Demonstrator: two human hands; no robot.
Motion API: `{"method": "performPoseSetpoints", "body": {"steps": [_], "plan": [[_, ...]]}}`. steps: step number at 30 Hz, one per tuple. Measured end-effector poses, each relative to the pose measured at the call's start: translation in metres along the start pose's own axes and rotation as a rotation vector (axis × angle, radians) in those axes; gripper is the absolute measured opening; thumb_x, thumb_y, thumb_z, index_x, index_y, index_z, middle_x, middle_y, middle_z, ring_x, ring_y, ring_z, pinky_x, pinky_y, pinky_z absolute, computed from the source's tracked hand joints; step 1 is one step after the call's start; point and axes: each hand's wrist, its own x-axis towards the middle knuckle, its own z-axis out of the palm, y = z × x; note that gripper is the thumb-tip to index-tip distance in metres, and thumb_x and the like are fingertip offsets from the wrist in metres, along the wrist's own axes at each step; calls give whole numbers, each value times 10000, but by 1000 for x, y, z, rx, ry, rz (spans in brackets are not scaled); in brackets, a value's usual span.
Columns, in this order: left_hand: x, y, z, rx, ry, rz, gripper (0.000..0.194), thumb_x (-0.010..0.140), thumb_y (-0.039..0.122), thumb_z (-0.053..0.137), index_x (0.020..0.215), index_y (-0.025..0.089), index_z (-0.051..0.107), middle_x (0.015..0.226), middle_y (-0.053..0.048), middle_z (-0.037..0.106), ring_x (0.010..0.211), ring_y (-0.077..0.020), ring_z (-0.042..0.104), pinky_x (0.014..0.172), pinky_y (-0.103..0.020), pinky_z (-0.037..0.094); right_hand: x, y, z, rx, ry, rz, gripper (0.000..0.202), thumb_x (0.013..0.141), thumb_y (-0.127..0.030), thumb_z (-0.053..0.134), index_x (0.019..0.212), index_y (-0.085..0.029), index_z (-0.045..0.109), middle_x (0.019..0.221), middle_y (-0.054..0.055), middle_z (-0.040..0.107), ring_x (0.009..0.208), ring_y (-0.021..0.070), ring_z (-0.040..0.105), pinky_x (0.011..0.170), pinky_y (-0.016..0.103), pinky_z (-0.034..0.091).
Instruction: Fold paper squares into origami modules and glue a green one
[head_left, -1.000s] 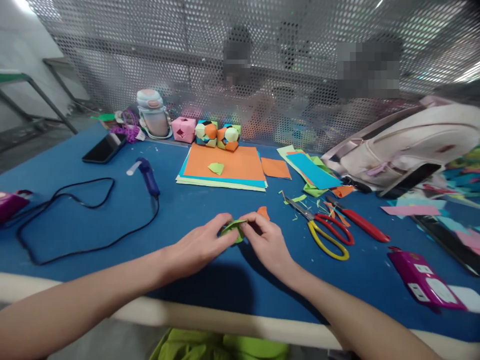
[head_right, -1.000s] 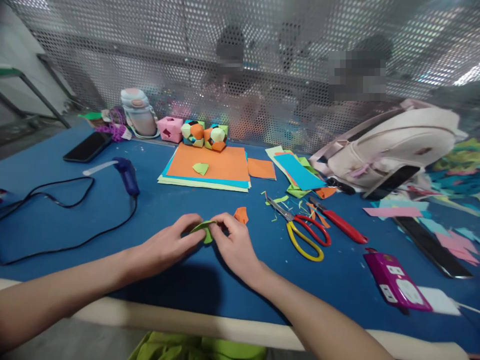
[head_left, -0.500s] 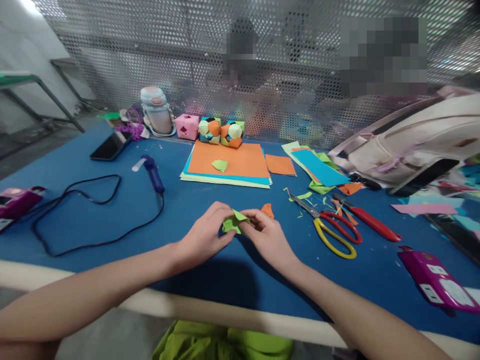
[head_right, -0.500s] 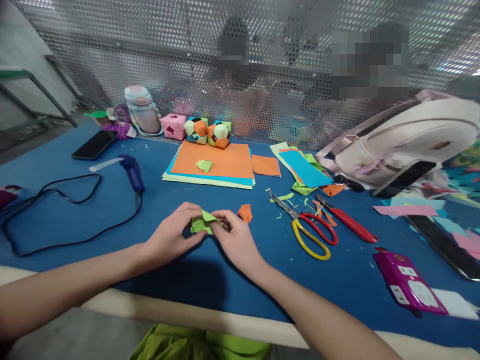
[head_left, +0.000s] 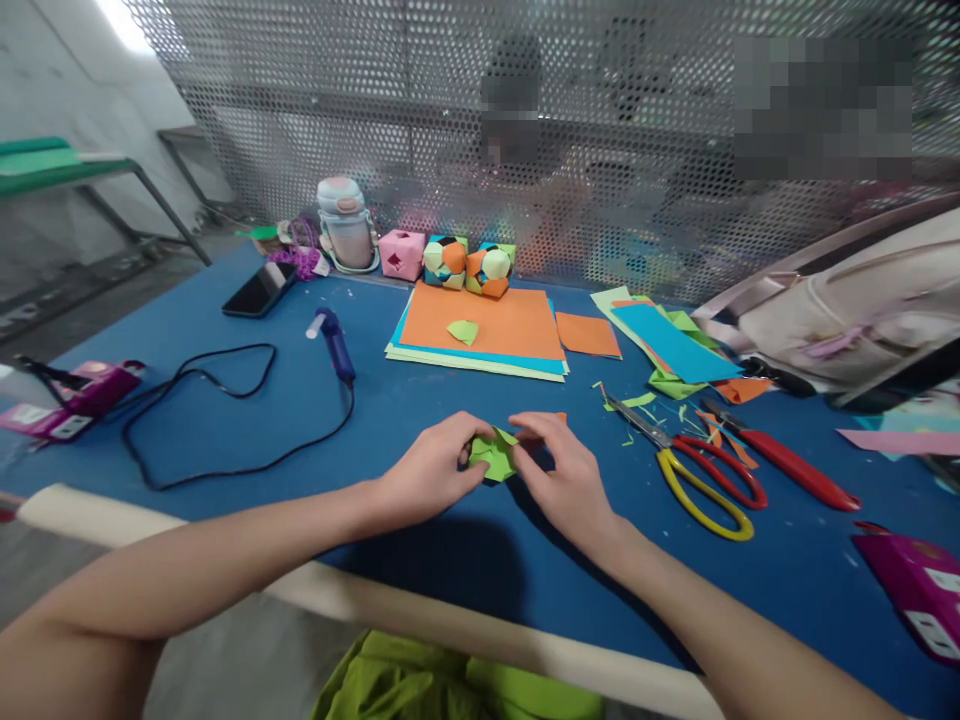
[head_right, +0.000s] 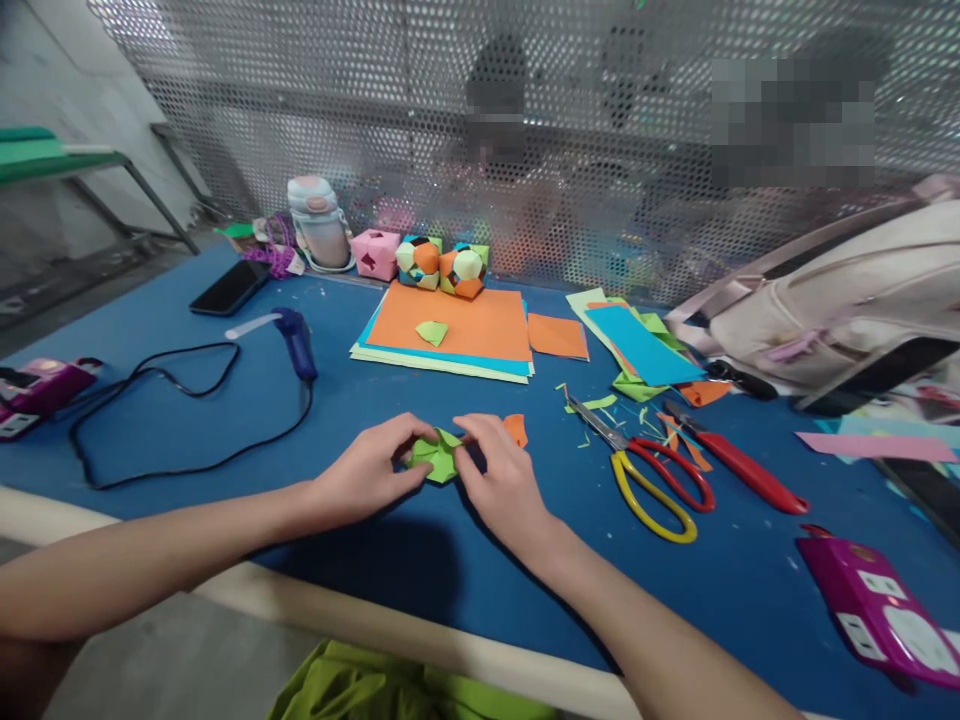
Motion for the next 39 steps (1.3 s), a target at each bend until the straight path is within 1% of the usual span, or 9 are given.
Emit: {"method": "performPoseSetpoints", "body": {"steps": [2,4,10,16,20,24,28,34,39], "plan": [[1,1,-1,-74,-14,-51,281,709,97,517,969,183,579,739,25,534,589,-91,443,573,-207,386,0,4,-2,-60,-16,-140,143,837,-178,509,922,-212,619,904,69,674,813,184,626,760,334,483],[2,1,-1,-158,-15,-83,323,712,96,505,1014,184,577,720,32,531,561,-83,410,540,-199,361,1,4,-5,-62,-19,-101,105,842,-201,522,843,-210,627,803,48,677,749,177,623,729,323,479],[4,-6,0,-352,52,-120,301,762,152,504,1056,169,562,847,-12,605,606,-84,484,556,-195,391,8,-4,-4,491,-37,519,202,767,-391,618,743,-195,573,676,-9,586,606,136,542,582,273,454],[6,-6,-3,-434,97,-205,141,796,265,530,838,144,591,715,-2,599,610,-105,538,578,-215,433,12,-2,0,891,-102,718,259,691,-383,689,725,-189,521,680,-19,562,578,111,525,546,256,447],[8,-5,-6,-461,122,-256,209,790,333,558,711,140,568,650,8,574,607,-107,529,581,-219,427,8,0,0,620,-116,574,238,738,-370,647,859,-191,547,679,-14,588,582,125,561,570,276,480],[8,-6,-4,-576,146,-292,251,778,361,581,665,141,533,642,15,557,627,-106,523,610,-233,435,1,-1,2,176,-77,212,213,805,-259,563,1013,-216,542,913,55,636,791,175,616,717,341,518],[7,-4,1,-912,122,-410,274,733,353,639,666,145,474,621,34,543,596,-96,552,617,-247,466,-3,-5,2,-69,-72,-139,140,862,-161,463,936,-222,565,932,79,618,878,193,600,773,351,502],[7,5,2,-892,84,-459,208,621,46,612,790,134,531,697,38,576,662,-71,554,619,-190,433,-2,-6,0,-126,-40,-197,189,891,-145,452,991,-216,595,906,73,627,823,177,611,750,324,502],[7,2,4,-870,115,-454,263,604,17,589,830,135,523,735,41,556,684,-66,542,627,-184,432,-3,-5,-1,-170,-51,-228,201,889,-142,465,1027,-218,590,908,73,638,815,178,613,742,328,502]]}}
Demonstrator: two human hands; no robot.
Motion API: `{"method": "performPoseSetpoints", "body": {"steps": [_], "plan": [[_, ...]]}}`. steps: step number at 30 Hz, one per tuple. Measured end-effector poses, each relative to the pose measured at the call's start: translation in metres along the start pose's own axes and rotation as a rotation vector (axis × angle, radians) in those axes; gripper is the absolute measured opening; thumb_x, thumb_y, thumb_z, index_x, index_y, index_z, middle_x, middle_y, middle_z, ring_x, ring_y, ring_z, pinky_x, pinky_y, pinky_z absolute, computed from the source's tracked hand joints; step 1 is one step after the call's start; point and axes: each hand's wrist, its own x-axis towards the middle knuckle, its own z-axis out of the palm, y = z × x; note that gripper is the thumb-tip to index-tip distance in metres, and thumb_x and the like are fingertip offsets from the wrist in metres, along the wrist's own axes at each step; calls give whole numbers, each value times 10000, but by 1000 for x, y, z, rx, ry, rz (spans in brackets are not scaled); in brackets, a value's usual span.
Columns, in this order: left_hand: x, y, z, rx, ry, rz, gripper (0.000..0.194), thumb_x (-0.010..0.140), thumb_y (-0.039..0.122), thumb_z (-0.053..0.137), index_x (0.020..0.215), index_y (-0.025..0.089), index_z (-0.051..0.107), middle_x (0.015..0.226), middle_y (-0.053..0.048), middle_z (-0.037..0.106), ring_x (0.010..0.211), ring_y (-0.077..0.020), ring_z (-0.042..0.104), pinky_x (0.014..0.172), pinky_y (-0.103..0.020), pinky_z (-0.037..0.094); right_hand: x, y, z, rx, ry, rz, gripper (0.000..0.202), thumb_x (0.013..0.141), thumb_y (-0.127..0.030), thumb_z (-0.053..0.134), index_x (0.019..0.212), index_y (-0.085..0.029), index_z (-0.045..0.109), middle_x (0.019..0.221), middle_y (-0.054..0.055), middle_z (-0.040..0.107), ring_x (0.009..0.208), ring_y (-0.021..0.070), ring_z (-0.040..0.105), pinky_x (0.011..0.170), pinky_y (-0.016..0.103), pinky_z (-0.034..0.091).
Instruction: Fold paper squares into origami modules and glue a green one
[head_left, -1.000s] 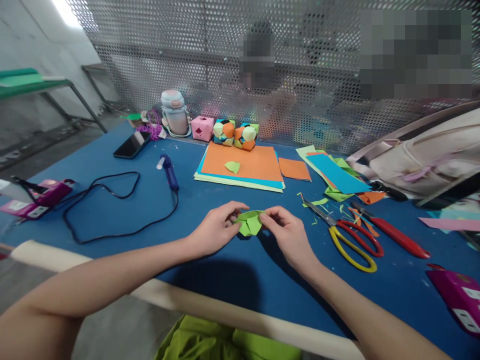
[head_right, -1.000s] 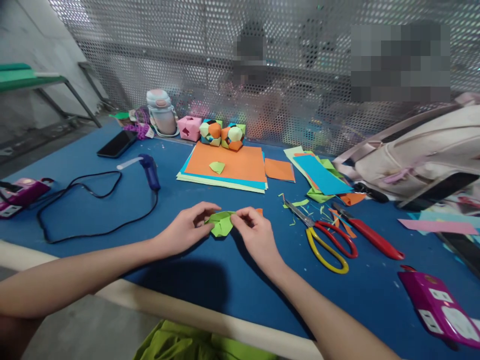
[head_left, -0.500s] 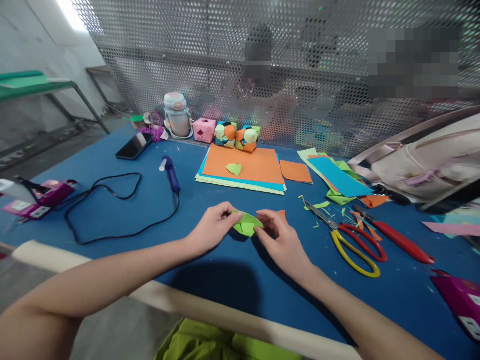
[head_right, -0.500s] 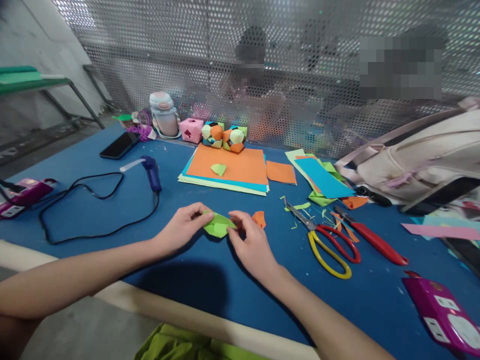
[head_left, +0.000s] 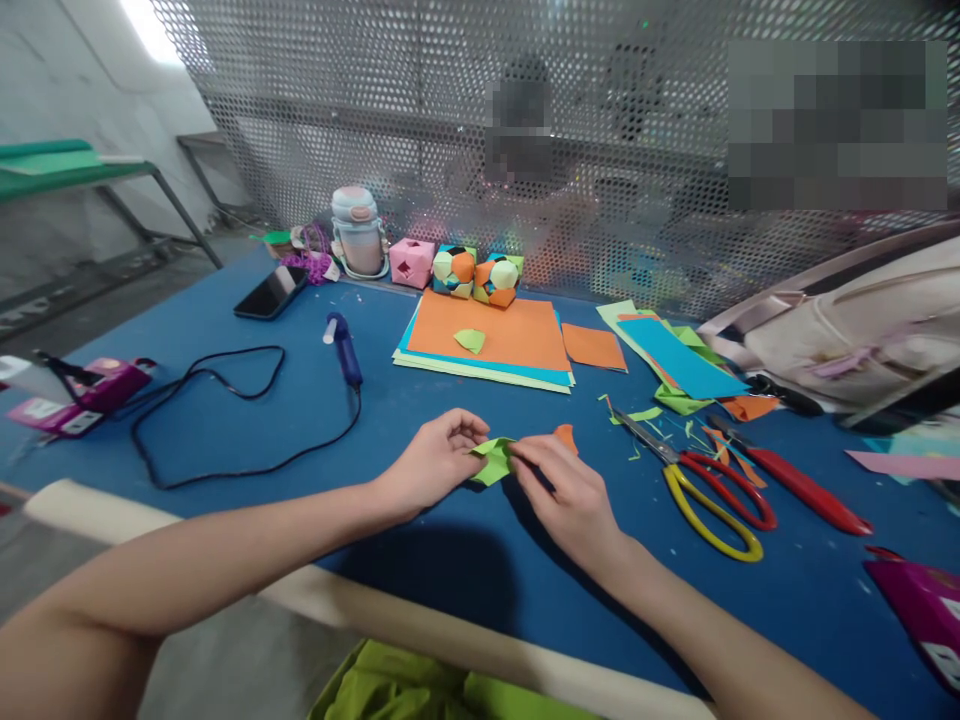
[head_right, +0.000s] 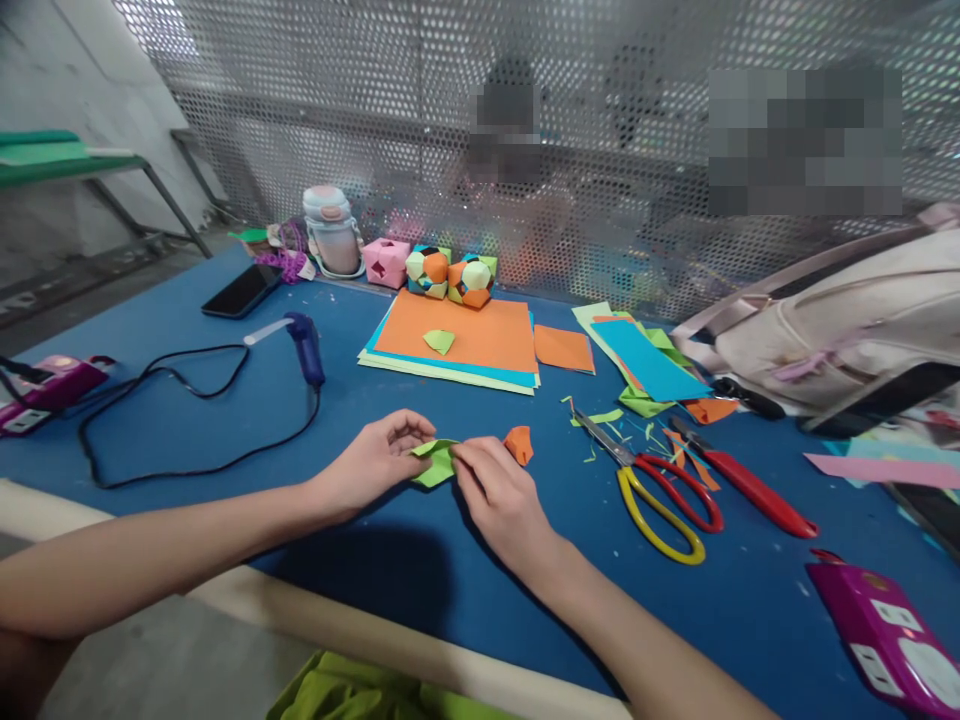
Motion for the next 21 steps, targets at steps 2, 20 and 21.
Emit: {"method": "performPoseSetpoints", "body": {"steps": [2,20,21], "plan": [[0,-1,-1,7,-13,-3,250,614,36,599,831,136,524,737,39,556,681,-68,542,620,-186,429,0,1,0,-18,-10,-17,205,887,-139,466,1039,-211,583,915,77,638,826,179,612,742,323,506],[2,-4,-2,-286,-96,-38,278,712,369,681,735,118,565,673,-3,593,629,-107,565,639,-248,466,-1,4,0,-95,-92,-91,386,852,-58,420,1191,-202,537,1242,166,494,1109,247,526,852,418,507],[1,-5,-2,-232,-96,-19,270,729,374,661,744,120,570,666,0,588,624,-105,558,635,-245,456,-2,5,0,-123,-135,-104,402,841,-50,416,1198,-188,538,1311,183,439,1175,272,479,881,446,490]]}}
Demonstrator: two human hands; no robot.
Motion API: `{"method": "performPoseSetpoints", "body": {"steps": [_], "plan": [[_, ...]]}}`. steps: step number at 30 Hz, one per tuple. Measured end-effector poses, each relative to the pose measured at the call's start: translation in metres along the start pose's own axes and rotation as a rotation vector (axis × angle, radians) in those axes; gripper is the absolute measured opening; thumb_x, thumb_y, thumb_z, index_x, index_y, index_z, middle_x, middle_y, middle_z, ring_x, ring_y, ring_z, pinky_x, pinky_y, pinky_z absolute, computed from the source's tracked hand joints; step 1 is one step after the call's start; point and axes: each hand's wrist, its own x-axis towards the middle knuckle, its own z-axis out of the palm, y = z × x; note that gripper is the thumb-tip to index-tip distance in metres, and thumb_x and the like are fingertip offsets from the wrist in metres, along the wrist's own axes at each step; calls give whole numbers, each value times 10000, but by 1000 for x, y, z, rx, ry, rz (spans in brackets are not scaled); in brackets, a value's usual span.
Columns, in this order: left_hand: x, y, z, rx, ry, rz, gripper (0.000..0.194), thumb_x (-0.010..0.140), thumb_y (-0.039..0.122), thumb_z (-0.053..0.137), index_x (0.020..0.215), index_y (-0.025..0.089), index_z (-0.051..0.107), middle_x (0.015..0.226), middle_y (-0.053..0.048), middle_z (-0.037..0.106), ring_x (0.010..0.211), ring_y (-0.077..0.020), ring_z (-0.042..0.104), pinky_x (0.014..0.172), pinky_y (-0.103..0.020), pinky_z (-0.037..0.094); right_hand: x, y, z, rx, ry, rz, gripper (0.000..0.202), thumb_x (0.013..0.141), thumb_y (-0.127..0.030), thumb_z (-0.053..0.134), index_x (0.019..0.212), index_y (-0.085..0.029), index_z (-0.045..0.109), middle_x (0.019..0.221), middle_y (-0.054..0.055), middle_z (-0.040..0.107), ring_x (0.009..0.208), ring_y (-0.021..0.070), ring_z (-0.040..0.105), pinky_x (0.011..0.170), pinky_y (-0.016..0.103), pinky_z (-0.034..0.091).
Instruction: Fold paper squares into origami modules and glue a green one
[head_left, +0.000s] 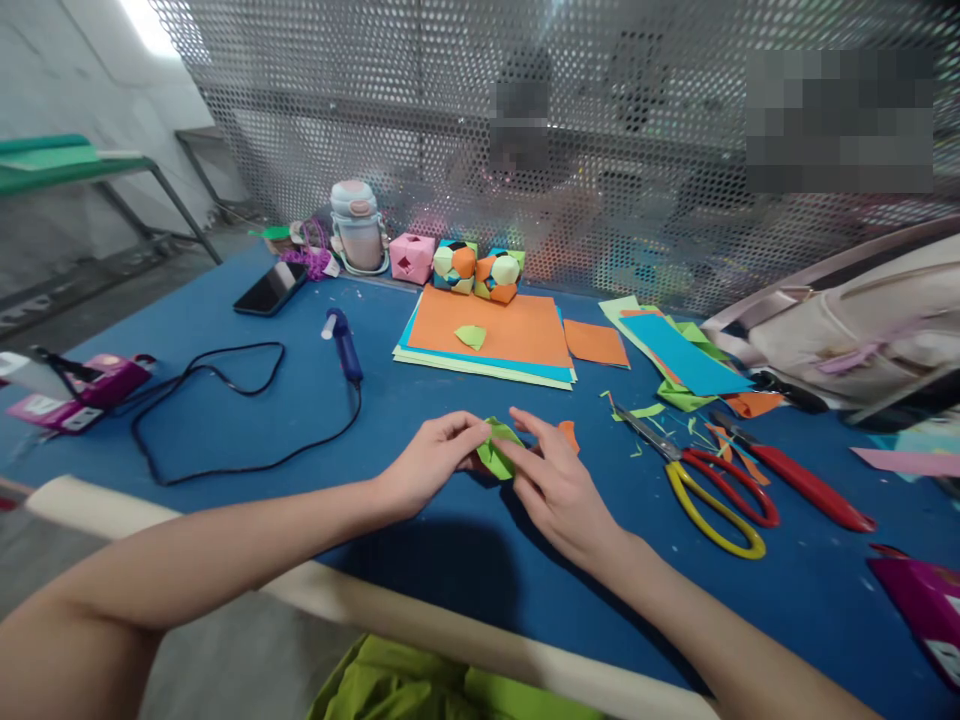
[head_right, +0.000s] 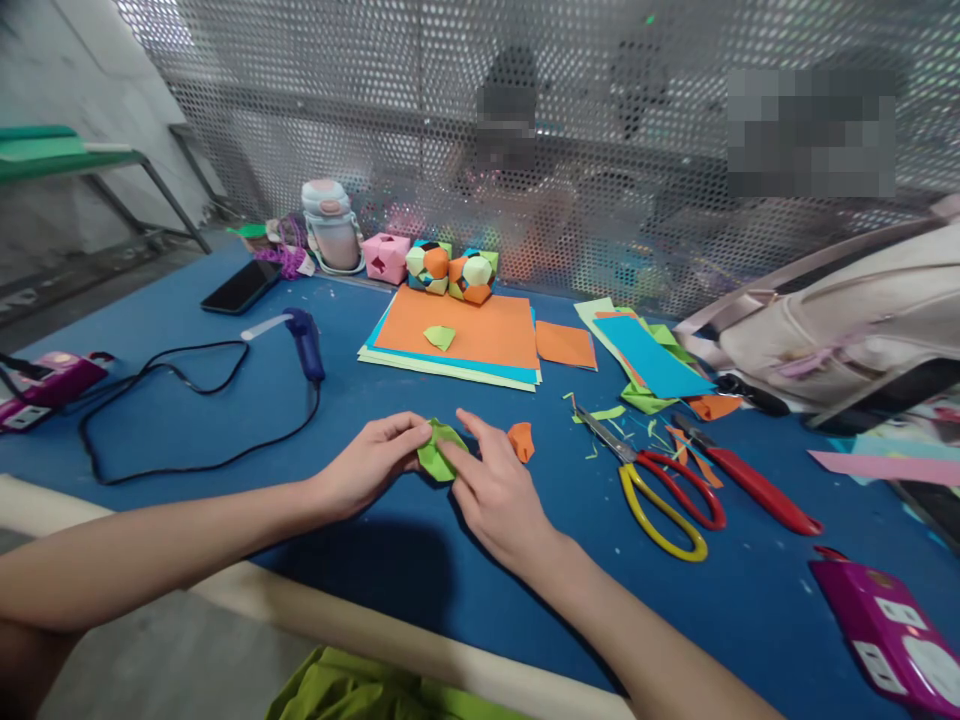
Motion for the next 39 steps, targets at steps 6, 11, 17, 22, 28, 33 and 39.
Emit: {"method": "performPoseSetpoints", "body": {"steps": [6,11,17,22,28,33,39], "plan": [[-3,2,0,397,-3,81,189,777,309,574,790,124,613,708,-1,581,660,-104,516,643,-223,412,0,-5,0,33,-120,-44,285,843,-90,452,1090,-175,567,1359,179,420,1245,274,422,958,488,440],[-3,3,1,517,-71,117,180,784,281,534,797,130,632,755,-14,594,721,-122,531,682,-229,418,3,-12,-2,101,-107,47,104,888,-138,451,875,-185,543,1213,154,562,1204,231,476,920,426,476],[-1,4,-1,398,26,34,207,786,318,523,666,150,520,563,47,480,526,-83,451,530,-201,364,0,-14,-8,-238,134,-281,149,830,-69,518,938,-158,571,1155,123,627,1186,247,487,888,384,407],[-2,2,-1,378,99,96,170,795,319,511,738,158,514,577,65,438,517,-72,401,500,-192,336,-6,-14,-8,-324,97,-394,86,826,-108,549,871,-169,590,836,-6,701,756,135,605,731,312,338],[-8,-1,-1,664,114,248,99,806,244,482,844,165,528,675,39,506,622,-97,471,584,-210,386,-3,-21,-8,-221,139,-339,113,816,-90,555,885,-177,574,766,-2,691,648,117,560,706,314,331],[-10,-4,0,821,15,340,218,717,107,504,922,174,534,879,-15,598,813,-141,561,734,-252,437,0,-23,-10,-137,158,-209,171,823,-80,559,975,-158,575,817,37,691,691,127,571,702,315,349],[-8,-3,-2,882,47,313,219,716,82,467,887,184,558,893,-15,610,852,-153,557,787,-274,431,-2,-24,-17,-198,52,-481,175,864,-93,474,953,-142,617,821,43,704,662,139,570,668,334,342]]}}
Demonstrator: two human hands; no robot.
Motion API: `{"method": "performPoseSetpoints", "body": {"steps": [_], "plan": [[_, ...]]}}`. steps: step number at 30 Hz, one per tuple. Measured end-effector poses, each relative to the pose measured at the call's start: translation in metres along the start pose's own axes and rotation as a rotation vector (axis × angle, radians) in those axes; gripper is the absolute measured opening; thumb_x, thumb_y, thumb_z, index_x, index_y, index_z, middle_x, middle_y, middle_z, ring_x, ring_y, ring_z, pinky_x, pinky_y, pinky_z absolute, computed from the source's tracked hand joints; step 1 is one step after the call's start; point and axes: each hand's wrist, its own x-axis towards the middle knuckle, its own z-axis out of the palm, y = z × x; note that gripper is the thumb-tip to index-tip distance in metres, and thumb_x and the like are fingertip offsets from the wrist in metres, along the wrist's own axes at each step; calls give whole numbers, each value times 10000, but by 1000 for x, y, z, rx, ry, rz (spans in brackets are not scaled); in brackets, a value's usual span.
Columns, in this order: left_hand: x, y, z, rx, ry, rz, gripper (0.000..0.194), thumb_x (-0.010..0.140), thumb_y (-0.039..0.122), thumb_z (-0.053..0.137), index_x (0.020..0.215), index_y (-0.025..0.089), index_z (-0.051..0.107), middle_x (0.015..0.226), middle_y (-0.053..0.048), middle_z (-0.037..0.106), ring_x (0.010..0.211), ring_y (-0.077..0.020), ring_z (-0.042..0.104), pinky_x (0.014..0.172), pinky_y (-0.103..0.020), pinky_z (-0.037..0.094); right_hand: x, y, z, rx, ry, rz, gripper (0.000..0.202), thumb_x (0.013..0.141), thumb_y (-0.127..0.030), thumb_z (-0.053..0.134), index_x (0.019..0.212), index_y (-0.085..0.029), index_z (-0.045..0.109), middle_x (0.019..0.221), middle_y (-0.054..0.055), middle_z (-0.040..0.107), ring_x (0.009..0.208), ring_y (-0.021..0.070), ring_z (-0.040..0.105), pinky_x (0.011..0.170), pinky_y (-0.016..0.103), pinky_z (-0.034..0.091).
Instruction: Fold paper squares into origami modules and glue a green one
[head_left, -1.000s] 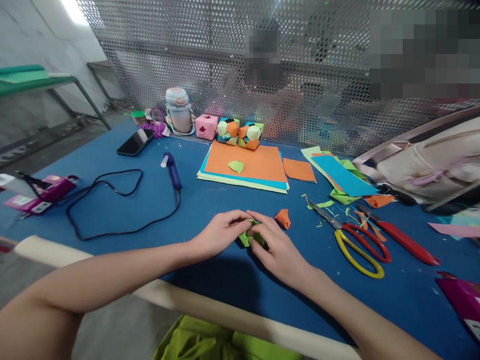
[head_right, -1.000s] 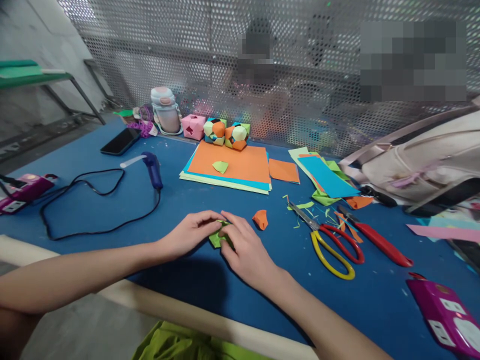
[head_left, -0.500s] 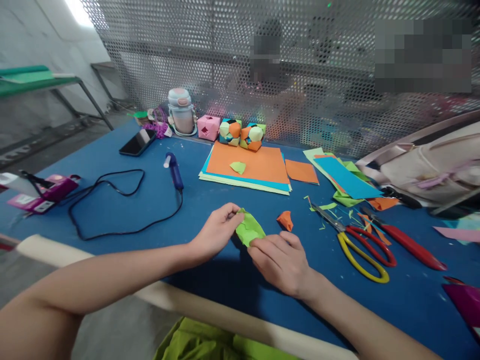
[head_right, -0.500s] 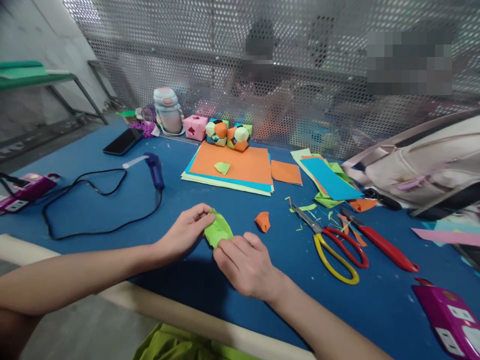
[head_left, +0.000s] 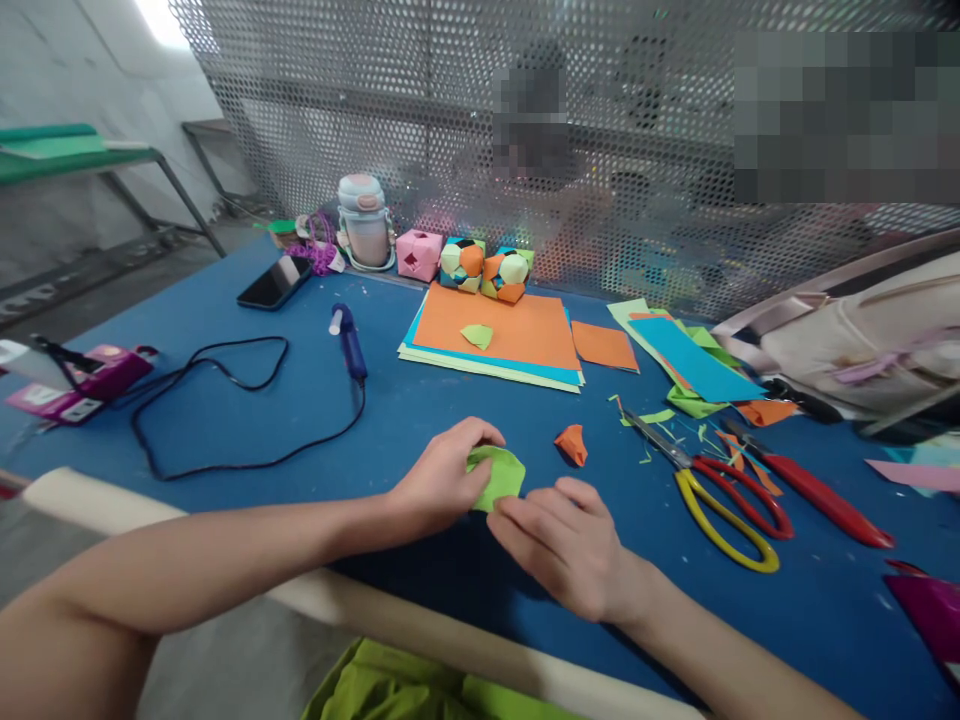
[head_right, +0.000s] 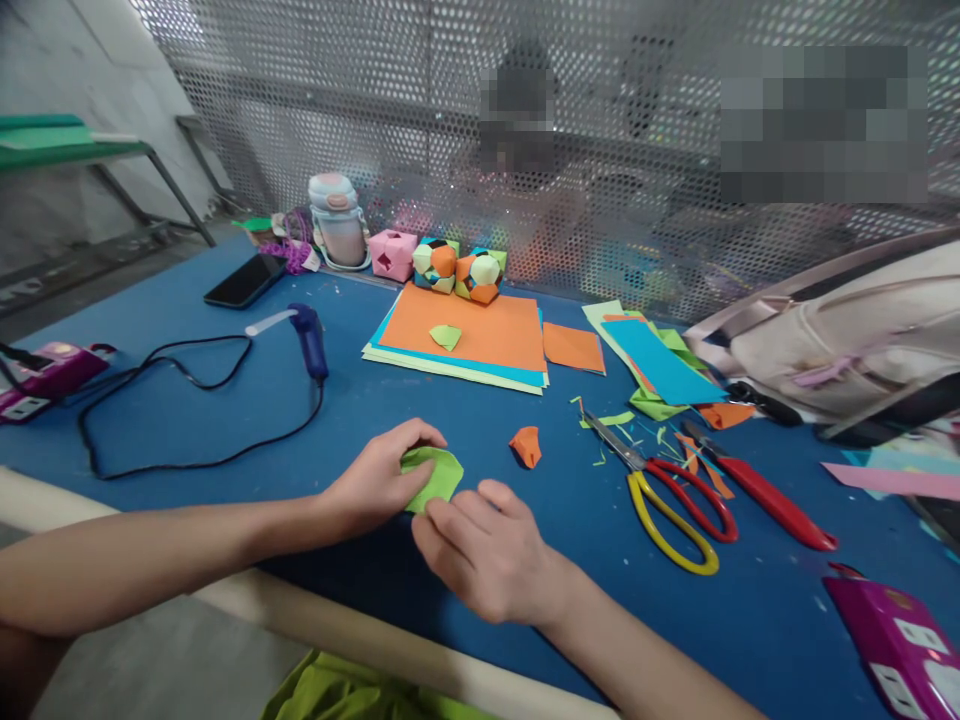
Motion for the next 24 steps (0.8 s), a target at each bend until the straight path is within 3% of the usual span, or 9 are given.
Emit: {"method": "performPoseSetpoints", "body": {"steps": [2,5,9,12,14,19,24], "plan": [[2,1,-3,-55,33,-33,178,729,111,489,872,184,566,870,-5,610,836,-147,555,774,-262,430,-1,2,-3,30,-16,-69,190,871,-105,455,959,-142,619,827,48,703,664,142,566,655,331,354],[7,4,-7,-227,59,-129,116,731,184,547,844,169,565,786,7,588,747,-133,542,688,-240,432,-2,7,-3,30,-1,-25,163,822,-102,530,951,-164,607,777,32,683,675,142,560,672,323,373],[11,7,-9,-465,52,-252,147,727,266,590,809,145,569,711,18,558,659,-109,510,616,-221,403,1,8,1,127,-5,144,155,823,-119,496,941,-148,592,729,47,649,681,162,548,668,334,385],[9,9,-7,-499,18,-270,151,727,277,599,782,137,590,709,16,569,657,-102,501,623,-217,390,3,8,6,224,53,353,149,866,-112,466,943,-130,593,674,42,624,612,142,514,625,305,381],[8,10,-7,-501,-7,-265,146,734,276,594,776,137,598,709,17,571,654,-99,496,620,-214,384,2,10,9,162,79,430,149,870,-100,493,970,-133,600,649,24,620,568,124,493,604,290,365],[6,10,-6,-546,-36,-288,165,731,274,609,799,125,602,691,19,550,638,-86,479,600,-203,363,-3,19,12,-178,1,334,162,845,-164,576,996,-165,635,689,37,626,647,156,523,623,313,327],[7,8,-3,-705,-58,-355,261,644,166,666,881,130,564,779,-3,590,702,-94,538,645,-208,399,-7,23,8,-205,-25,173,182,845,-95,544,977,-181,635,966,85,676,883,192,574,771,337,354]]}}
